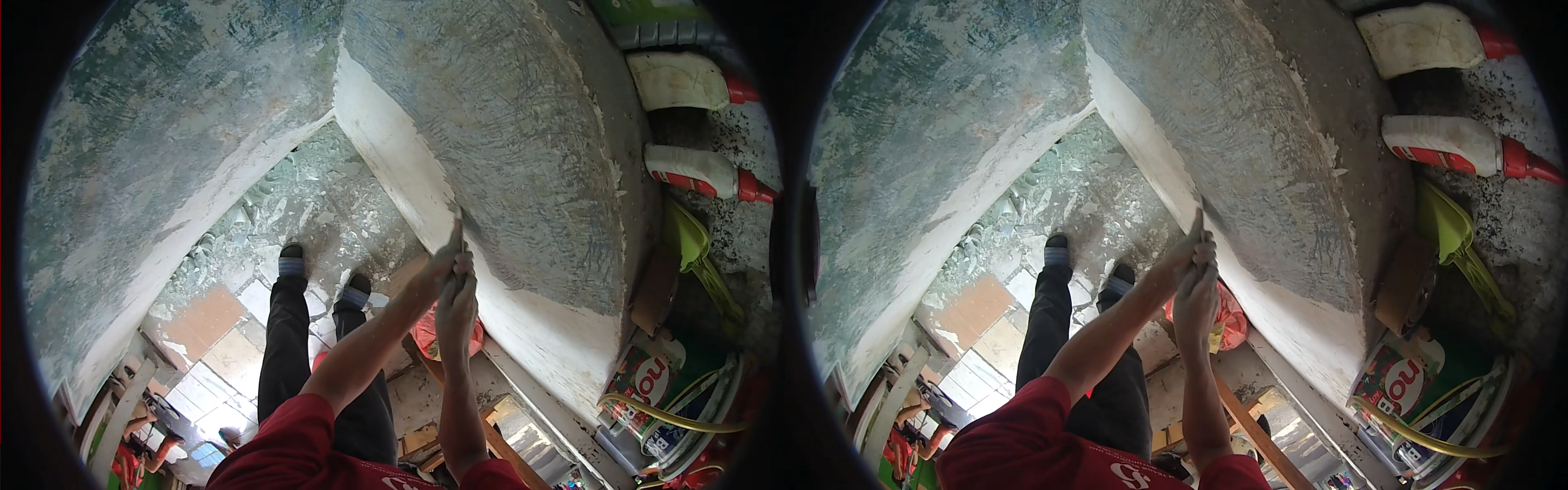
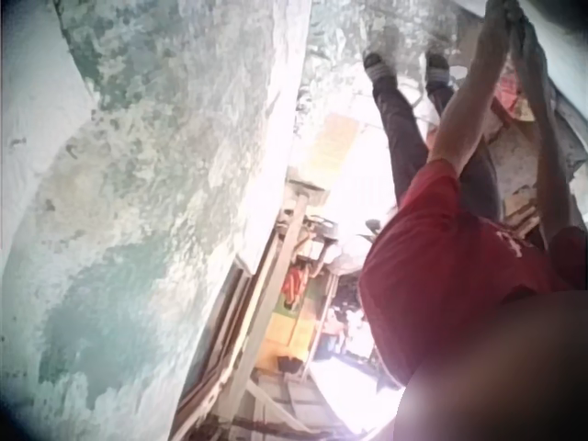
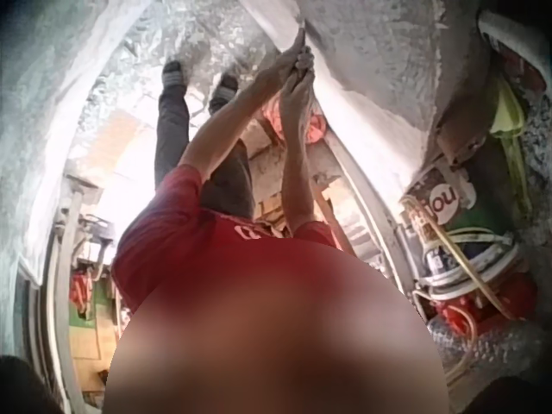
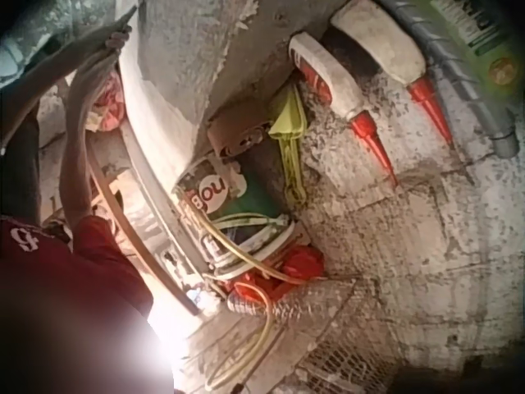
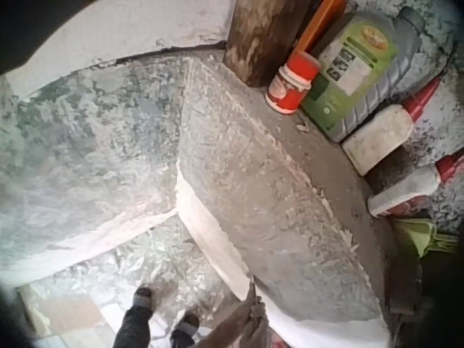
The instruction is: The person patches a damaged section of a wall by applying filler compound with a putty knife.
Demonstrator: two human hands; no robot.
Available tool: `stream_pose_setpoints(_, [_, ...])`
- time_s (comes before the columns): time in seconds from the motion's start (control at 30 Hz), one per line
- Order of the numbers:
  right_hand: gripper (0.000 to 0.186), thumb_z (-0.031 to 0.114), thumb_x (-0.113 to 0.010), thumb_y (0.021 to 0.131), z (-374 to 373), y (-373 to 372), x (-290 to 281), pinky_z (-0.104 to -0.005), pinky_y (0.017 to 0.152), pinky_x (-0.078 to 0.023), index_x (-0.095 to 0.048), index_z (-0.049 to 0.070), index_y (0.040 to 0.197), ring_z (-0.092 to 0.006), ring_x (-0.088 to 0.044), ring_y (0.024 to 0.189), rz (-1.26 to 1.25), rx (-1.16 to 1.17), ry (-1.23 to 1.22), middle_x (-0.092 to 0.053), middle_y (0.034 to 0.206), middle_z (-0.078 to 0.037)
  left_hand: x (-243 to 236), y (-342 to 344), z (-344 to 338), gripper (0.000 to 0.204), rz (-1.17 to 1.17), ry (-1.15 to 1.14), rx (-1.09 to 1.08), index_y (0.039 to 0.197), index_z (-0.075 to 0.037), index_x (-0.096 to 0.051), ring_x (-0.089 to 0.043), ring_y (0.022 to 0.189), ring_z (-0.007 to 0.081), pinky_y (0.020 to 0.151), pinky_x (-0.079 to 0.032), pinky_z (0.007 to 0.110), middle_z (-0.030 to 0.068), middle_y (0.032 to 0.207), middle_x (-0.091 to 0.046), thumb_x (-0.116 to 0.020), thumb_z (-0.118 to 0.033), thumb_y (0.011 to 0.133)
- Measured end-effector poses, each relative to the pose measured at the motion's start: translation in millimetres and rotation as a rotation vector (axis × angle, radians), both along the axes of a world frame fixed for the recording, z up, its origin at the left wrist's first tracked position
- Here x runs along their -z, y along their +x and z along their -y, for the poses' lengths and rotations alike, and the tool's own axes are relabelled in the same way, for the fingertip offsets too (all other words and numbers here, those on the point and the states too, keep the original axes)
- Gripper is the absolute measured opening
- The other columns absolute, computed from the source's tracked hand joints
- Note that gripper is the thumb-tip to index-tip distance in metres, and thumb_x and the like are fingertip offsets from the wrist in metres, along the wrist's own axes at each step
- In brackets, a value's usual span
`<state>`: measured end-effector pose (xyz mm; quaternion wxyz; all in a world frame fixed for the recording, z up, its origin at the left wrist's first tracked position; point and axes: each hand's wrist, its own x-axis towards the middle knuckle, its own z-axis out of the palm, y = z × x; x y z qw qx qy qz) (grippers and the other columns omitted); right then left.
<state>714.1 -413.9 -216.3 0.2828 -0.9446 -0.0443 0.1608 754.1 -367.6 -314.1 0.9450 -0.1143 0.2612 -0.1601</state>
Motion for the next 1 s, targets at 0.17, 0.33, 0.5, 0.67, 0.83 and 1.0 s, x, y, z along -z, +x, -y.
stream_pose_setpoints(0.17, [0.029,0.015,-0.038,0.092,9,-5,10,-0.0473,0.075,-0.043,-0.040,-0.003,0.115,-0.0418,-0.054,0.095,0.037,-0.063,0.036,-0.054,0.106,-0.028,-7,-1,-5,0.048,-0.007,0.013,0.017,0.067,-0.016,-0.043,-0.032,0.037,0.0057,0.039,-0.033,0.018,-0.0075,0.045,-0.030,-0.042,-0.061,0.083])
stream_pose_setpoints(0.33, [0.030,0.015,-0.039,0.092,4,3,15,-0.0456,0.076,-0.044,-0.039,-0.004,0.117,-0.0418,-0.054,0.095,0.017,-0.025,-0.013,-0.055,0.104,-0.027,-5,6,-9,0.047,-0.029,0.106,0.060,0.067,-0.017,-0.041,-0.033,0.038,0.0053,0.038,-0.032,0.018,-0.0071,0.046,-0.030,-0.042,-0.061,0.083])
stream_pose_setpoints(0.5, [0.030,0.016,-0.040,0.093,11,-18,11,-0.0458,0.078,-0.043,-0.039,-0.004,0.116,-0.0440,-0.053,0.096,-0.003,0.089,0.090,-0.053,0.105,-0.028,-21,-7,-7,0.046,0.023,0.187,0.195,0.070,-0.017,-0.036,-0.033,0.041,0.0056,0.044,-0.033,0.018,-0.0068,0.051,-0.033,-0.045,-0.061,0.082])
stream_pose_setpoints(0.67, [0.032,0.017,-0.039,0.094,-5,0,20,-0.0431,0.078,-0.044,-0.038,-0.003,0.118,-0.0385,-0.055,0.098,-0.004,-0.035,0.063,-0.053,0.109,-0.026,-7,0,-25,0.043,0.015,0.101,0.007,0.074,-0.016,-0.039,-0.036,0.047,0.0041,0.045,-0.033,0.017,-0.0072,0.056,-0.036,-0.043,-0.057,0.087])
stream_pose_setpoints(0.83, [0.029,0.014,-0.036,0.093,0,-18,2,-0.0413,0.079,-0.044,-0.039,-0.002,0.117,-0.0382,-0.054,0.099,-0.065,0.087,0.114,-0.052,0.109,-0.026,-11,-10,-12,0.047,0.088,0.238,0.232,0.069,-0.016,-0.037,-0.034,0.044,0.0042,0.044,-0.034,0.018,-0.0072,0.053,-0.033,-0.039,-0.060,0.086])
stream_pose_setpoints(1.0, [0.027,0.016,-0.038,0.093,-7,2,17,-0.0424,0.078,-0.044,-0.040,-0.003,0.112,-0.0420,-0.053,0.096,0.053,-0.024,0.142,-0.052,0.108,-0.027,-12,9,-32,0.045,-0.001,0.137,0.061,0.070,-0.016,-0.038,-0.037,0.044,0.0041,0.044,-0.036,0.021,-0.0069,0.054,-0.035,-0.041,-0.058,0.087])
